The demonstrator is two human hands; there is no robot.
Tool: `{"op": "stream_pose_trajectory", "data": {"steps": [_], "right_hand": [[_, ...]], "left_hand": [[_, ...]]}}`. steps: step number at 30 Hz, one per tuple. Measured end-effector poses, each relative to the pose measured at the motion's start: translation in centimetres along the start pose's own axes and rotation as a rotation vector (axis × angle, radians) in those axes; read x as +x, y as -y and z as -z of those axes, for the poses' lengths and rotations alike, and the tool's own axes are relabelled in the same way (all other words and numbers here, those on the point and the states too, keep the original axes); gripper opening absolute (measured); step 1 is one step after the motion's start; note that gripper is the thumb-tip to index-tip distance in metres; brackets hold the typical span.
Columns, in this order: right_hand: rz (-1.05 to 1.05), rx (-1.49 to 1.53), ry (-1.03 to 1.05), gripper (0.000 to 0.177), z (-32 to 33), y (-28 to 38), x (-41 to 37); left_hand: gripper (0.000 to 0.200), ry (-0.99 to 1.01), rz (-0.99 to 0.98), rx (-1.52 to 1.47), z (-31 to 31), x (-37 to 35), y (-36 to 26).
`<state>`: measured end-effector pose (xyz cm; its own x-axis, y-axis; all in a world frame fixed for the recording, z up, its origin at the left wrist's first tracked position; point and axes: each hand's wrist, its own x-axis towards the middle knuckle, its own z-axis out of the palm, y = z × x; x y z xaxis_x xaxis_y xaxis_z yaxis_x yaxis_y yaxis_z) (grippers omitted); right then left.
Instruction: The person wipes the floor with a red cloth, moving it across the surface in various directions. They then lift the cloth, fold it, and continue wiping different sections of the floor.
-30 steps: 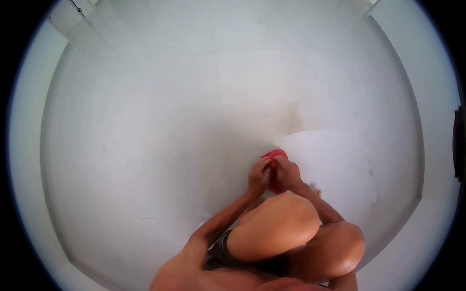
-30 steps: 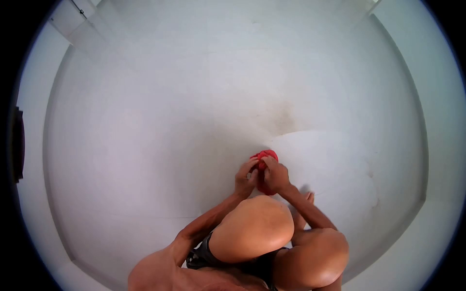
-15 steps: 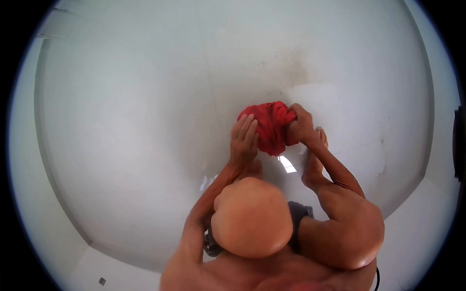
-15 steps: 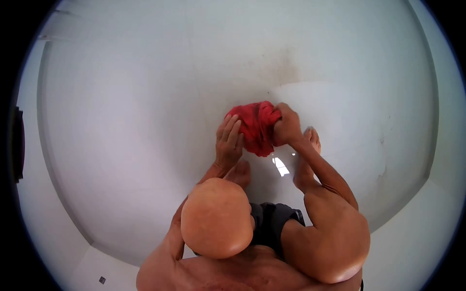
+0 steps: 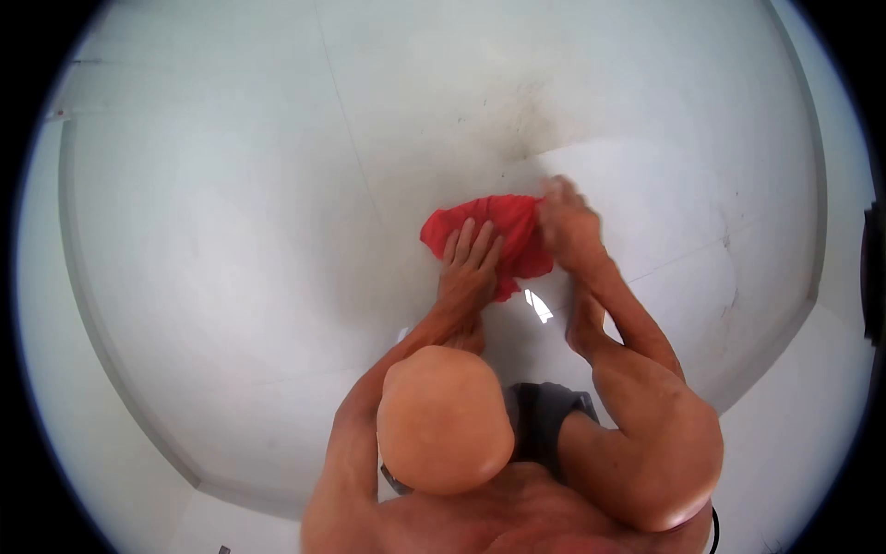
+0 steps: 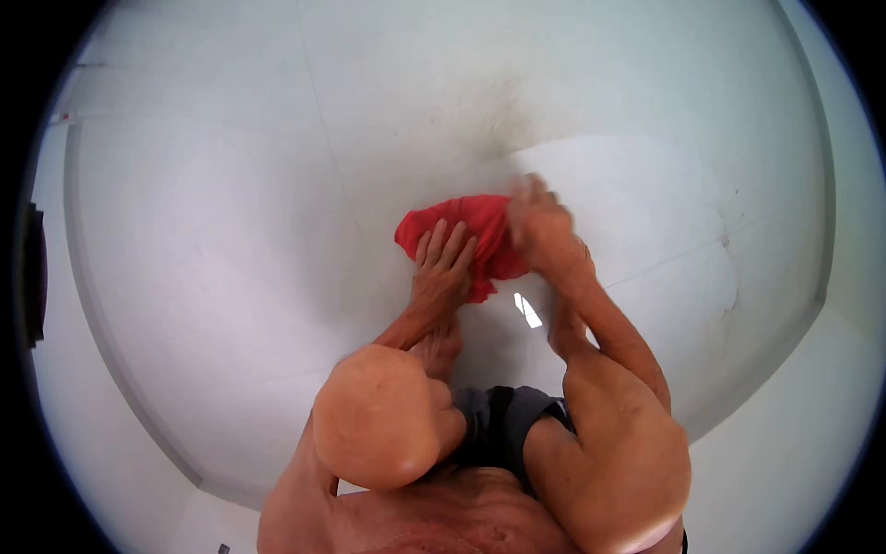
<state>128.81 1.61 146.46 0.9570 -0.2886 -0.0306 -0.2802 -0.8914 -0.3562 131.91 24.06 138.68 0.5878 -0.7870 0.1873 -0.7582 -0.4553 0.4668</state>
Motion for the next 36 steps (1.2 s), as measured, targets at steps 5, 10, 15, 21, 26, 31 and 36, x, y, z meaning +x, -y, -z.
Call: {"op": "stream_pose_trajectory", "data": {"steps": [5, 10, 15, 21, 26, 31, 36], "right_hand": [[0.446, -0.061, 0.115, 0.054, -5.9, 2.6, -2.6], [0.79, -0.07, 0.02, 0.049, -7.6, 6.1, 0.2], [0.844, 0.086, -0.021, 0.046, -10.6, 7.6, 2.0], [0.79, 0.068, -0.046, 0.049, -12.2, 8.4, 0.2], [0.715, -0.014, -0.166, 0.05, -15.9, 8.6, -0.1], [0.537, -0.107, -0.131, 0.051, -15.8, 12.7, -7.9], [0.461, -0.207, -0.116, 0.05, -21.1, 15.2, -8.2]], "left_hand": [[0.05, 0.068, 0.086, 0.072, 2.7, -2.1, 2.1], [0.045, -0.049, 0.298, 0.233, 5.5, -4.7, 4.6], [0.04, -0.347, 0.555, 0.062, 2.2, -3.9, 4.9], [0.04, -0.306, 0.455, 0.187, 1.5, -3.9, 6.0], [0.043, -0.275, 0.319, 0.166, 0.7, -3.6, 9.6], [0.05, -0.201, 0.162, 0.133, 2.1, -9.1, 9.0], [0.056, -0.073, 0.088, 0.11, 1.0, -11.1, 14.7]]}}
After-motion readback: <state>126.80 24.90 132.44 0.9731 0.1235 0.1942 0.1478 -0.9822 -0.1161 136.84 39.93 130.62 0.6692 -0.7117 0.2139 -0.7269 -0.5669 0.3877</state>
